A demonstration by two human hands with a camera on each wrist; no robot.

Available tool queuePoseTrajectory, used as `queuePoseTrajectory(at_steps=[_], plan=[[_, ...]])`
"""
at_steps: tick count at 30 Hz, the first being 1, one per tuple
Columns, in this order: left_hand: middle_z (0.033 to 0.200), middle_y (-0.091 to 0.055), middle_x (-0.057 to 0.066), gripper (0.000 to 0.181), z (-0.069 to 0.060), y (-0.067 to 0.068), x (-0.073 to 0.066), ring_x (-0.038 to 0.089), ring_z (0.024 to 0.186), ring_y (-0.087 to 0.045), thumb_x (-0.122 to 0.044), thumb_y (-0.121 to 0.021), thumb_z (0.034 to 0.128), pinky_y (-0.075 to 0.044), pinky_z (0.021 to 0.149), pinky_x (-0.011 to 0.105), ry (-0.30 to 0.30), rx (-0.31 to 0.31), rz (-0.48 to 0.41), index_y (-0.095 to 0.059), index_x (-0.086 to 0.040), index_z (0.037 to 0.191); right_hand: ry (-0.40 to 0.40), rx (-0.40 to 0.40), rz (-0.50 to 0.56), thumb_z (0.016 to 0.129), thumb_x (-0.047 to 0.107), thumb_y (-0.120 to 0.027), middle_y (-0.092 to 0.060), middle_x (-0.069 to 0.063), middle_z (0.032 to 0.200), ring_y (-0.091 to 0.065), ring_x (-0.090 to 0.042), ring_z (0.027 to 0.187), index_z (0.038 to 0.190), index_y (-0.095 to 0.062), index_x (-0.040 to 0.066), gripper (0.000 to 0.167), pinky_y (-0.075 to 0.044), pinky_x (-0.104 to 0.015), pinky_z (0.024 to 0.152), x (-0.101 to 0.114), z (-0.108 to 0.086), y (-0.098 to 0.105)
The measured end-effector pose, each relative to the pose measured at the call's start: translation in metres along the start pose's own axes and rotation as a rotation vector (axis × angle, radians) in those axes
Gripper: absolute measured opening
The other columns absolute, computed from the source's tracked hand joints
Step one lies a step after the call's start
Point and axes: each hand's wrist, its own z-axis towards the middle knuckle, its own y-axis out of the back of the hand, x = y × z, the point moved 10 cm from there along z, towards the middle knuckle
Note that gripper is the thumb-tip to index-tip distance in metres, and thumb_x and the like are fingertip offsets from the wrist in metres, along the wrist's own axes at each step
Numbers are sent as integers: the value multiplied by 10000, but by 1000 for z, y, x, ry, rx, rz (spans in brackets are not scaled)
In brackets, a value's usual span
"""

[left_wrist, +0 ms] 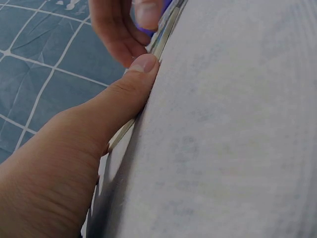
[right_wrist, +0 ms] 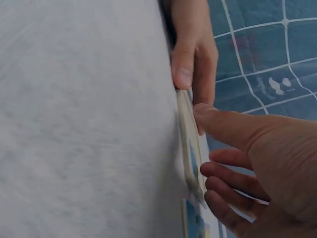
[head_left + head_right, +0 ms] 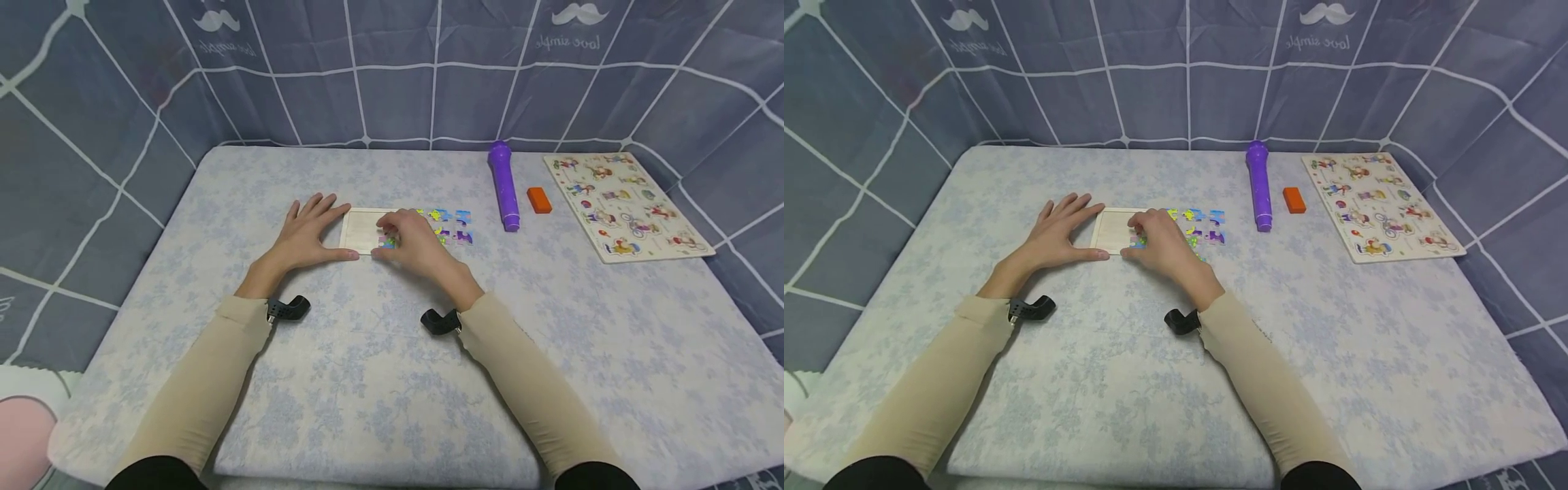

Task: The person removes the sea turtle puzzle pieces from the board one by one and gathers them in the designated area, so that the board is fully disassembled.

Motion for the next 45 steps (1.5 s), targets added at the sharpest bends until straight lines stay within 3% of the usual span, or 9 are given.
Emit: queuePoseTrajectory(at_steps=[10,26,37,45], plan=[[1775,-169,97,1059,2,-2,-1,343,1654,-42,-668,-802,819,55,1305,632,-5,7,1,-329,-265,1677,7,-14,-24,904,264,-870,-680,-108,1147,-593,-269,1087,1231,-715,40,425,-505,-392,975,-3,-4,-6],[1775,-167,94,1062,2,-6,0,339,1655,-41,-671,-803,816,53,1306,631,-1,3,-8,-331,-264,1676,-53,72,48,889,227,-882,-648,-106,1135,-564,-241,1043,1235,-679,29,447,-481,-365,964,-15,4,-12],[1775,-166,95,1062,3,-5,-1,335,1655,-41,-675,-796,818,58,1307,626,3,2,-18,-330,-259,1677,-31,2,66,833,235,-931,-647,-83,1065,-551,-230,972,1188,-695,54,463,-455,-369,913,-16,5,-5],[1774,-171,97,1057,1,-2,2,335,1656,-38,-661,-803,817,60,1307,624,11,0,-17,-335,-258,1675,1,-62,130,827,185,-933,-640,-86,1085,-633,-223,975,1221,-689,52,482,-547,-334,896,-12,4,-1]])
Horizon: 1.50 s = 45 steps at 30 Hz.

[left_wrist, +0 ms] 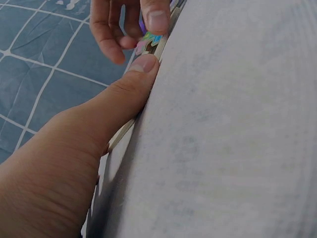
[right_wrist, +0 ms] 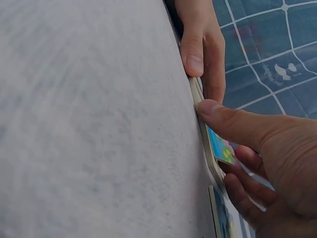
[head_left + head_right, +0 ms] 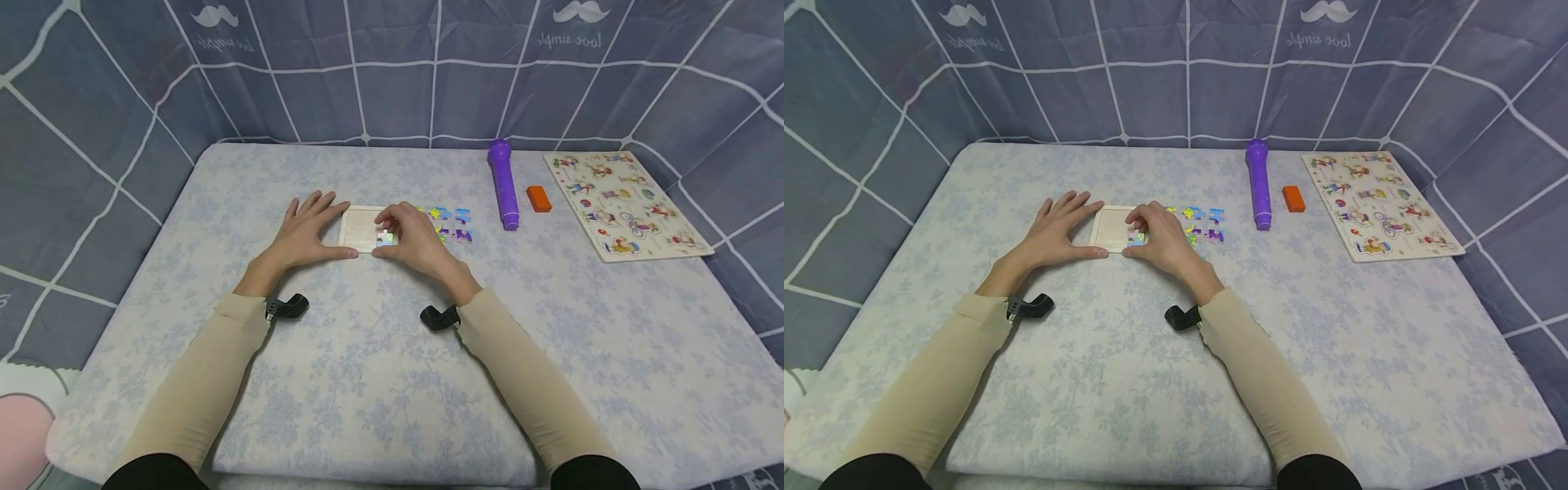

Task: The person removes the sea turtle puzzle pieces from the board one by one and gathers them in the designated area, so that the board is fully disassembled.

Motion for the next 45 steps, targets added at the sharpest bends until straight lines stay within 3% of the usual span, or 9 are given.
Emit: queuePoseTrajectory(at_steps=[11,16,19,22,26,35,40,45], plan=[[1776,-163,93,1059,0,2,0,340,1655,-34,-663,-800,816,66,1308,618,2,1,1,-333,-259,1676,65,-7,98,860,24,-870,-659,-109,1076,-738,-227,945,1099,-749,25,268,-622,-277,848,10,-6,4],[1776,-162,93,1061,0,2,1,341,1655,-33,-676,-793,817,65,1306,622,-2,1,6,-328,-266,1677,69,-27,119,859,61,-882,-682,-117,1033,-717,-224,927,1082,-760,4,261,-622,-285,854,10,-6,6],[1778,-155,92,1059,0,2,3,336,1656,-26,-674,-792,822,65,1307,622,-1,2,11,-320,-269,1680,66,-9,73,867,171,-898,-685,-118,1056,-697,-232,931,1126,-760,17,331,-604,-305,856,13,-4,3],[1777,-159,93,1054,0,2,3,335,1656,-30,-669,-793,824,60,1307,623,-1,2,12,-324,-268,1679,60,46,-43,877,292,-893,-685,-109,1108,-660,-234,983,1169,-754,35,414,-561,-337,897,18,0,-6],[1774,-171,99,1047,0,4,0,338,1655,-40,-666,-794,823,56,1308,621,-3,-1,2,-336,-262,1674,24,102,-158,891,318,-877,-679,-85,1131,-625,-233,1050,1157,-754,52,396,-524,-363,942,21,4,-14],[1774,-168,101,1063,3,2,-2,347,1654,-41,-688,-787,820,59,1306,624,-1,12,4,-328,-260,1678,-37,162,-175,898,163,-831,-638,-74,1081,-580,-228,1021,1089,-738,92,224,-493,-372,933,18,5,-15],[1775,-164,106,1061,2,1,0,349,1653,-42,-674,-789,823,55,1305,630,-2,12,10,-325,-251,1678,-25,181,-192,903,186,-849,-661,-81,1045,-578,-228,987,1079,-734,77,237,-492,-373,907,25,5,-19],[1774,-166,104,1054,1,0,1,347,1654,-43,-682,-781,826,53,1305,628,-3,12,0,-330,-254,1677,-56,182,-135,892,163,-873,-695,-79,1025,-608,-212,959,1086,-731,65,259,-511,-346,876,24,5,-20]])
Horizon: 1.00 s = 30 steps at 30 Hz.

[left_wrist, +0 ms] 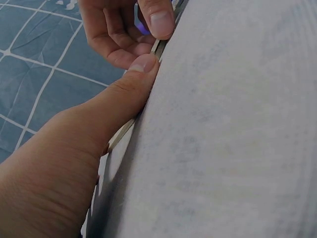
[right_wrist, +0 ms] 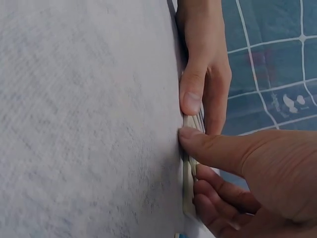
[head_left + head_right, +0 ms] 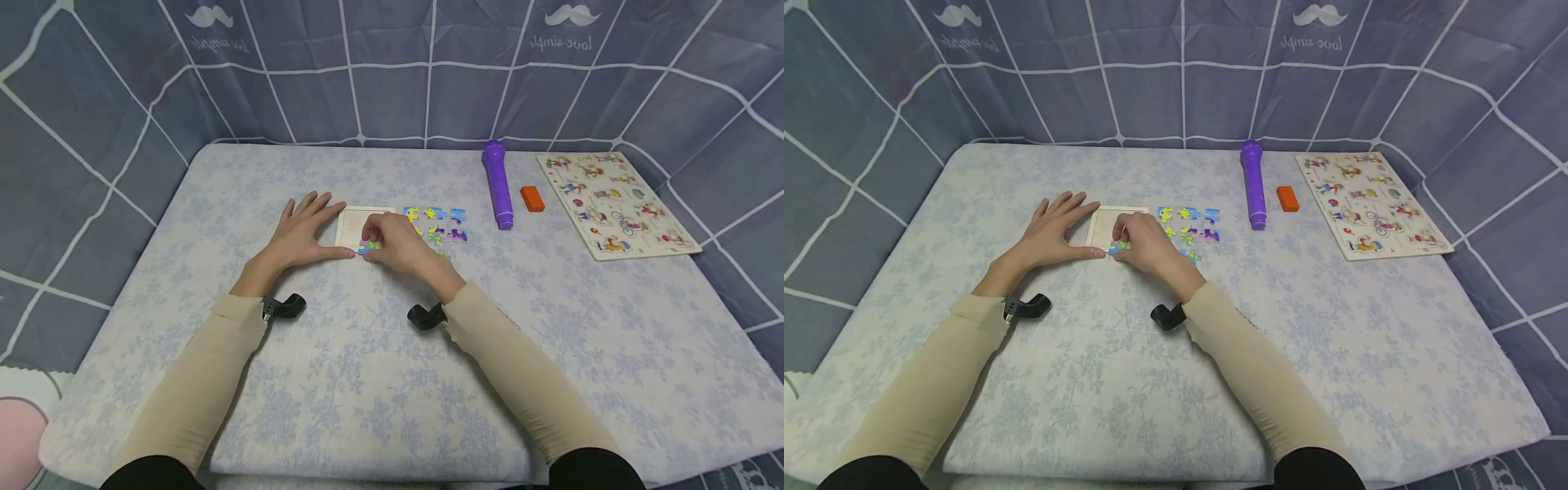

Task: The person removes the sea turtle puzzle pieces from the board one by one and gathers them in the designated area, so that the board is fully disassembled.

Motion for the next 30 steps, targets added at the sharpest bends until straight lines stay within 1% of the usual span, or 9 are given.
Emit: queuePoseTrajectory(at_steps=[5,9,13,19,24,26,30], plan=[[1776,-164,97,1057,0,1,-1,339,1655,-37,-679,-791,818,64,1308,617,1,-3,-7,-338,-256,1674,-16,23,25,886,150,-877,-710,-86,1046,-627,-217,962,1118,-738,61,284,-513,-345,881,-2,-1,1],[1775,-165,102,1053,0,1,-1,344,1654,-39,-671,-794,820,66,1308,617,-1,-5,-11,-340,-252,1673,-27,38,44,884,127,-875,-710,-99,1084,-620,-231,1013,1127,-744,49,287,-508,-357,933,-4,-2,1],[1774,-164,106,1053,0,1,-1,348,1654,-40,-660,-800,821,64,1308,617,-2,-8,-10,-339,-247,1674,-27,33,62,879,112,-876,-706,-104,1110,-610,-242,1054,1122,-745,44,284,-502,-368,970,-5,-3,1],[1774,-164,109,1056,0,0,0,348,1654,-38,-663,-799,820,64,1308,618,-1,-7,-12,-337,-248,1675,-10,32,76,882,100,-868,-714,-82,1086,-631,-225,1034,1119,-740,57,272,-509,-351,962,-6,-4,-1],[1774,-164,110,1059,0,0,0,348,1654,-38,-655,-805,817,60,1306,625,2,-9,-9,-338,-244,1674,-10,43,85,892,101,-861,-716,-81,1112,-640,-231,1053,1155,-738,73,292,-515,-361,967,-7,-5,-2],[1775,-163,108,1058,-1,0,1,348,1654,-37,-648,-809,816,60,1307,623,4,-10,-7,-339,-243,1674,-8,44,80,898,112,-858,-719,-82,1123,-645,-235,1061,1164,-745,82,291,-517,-368,969,-7,-5,-2],[1775,-160,109,1057,-1,0,2,349,1654,-35,-648,-805,820,61,1307,621,3,-7,-5,-335,-243,1675,1,35,56,892,124,-867,-724,-77,1097,-651,-233,1043,1136,-762,94,267,-523,-372,957,-7,-6,-3]])
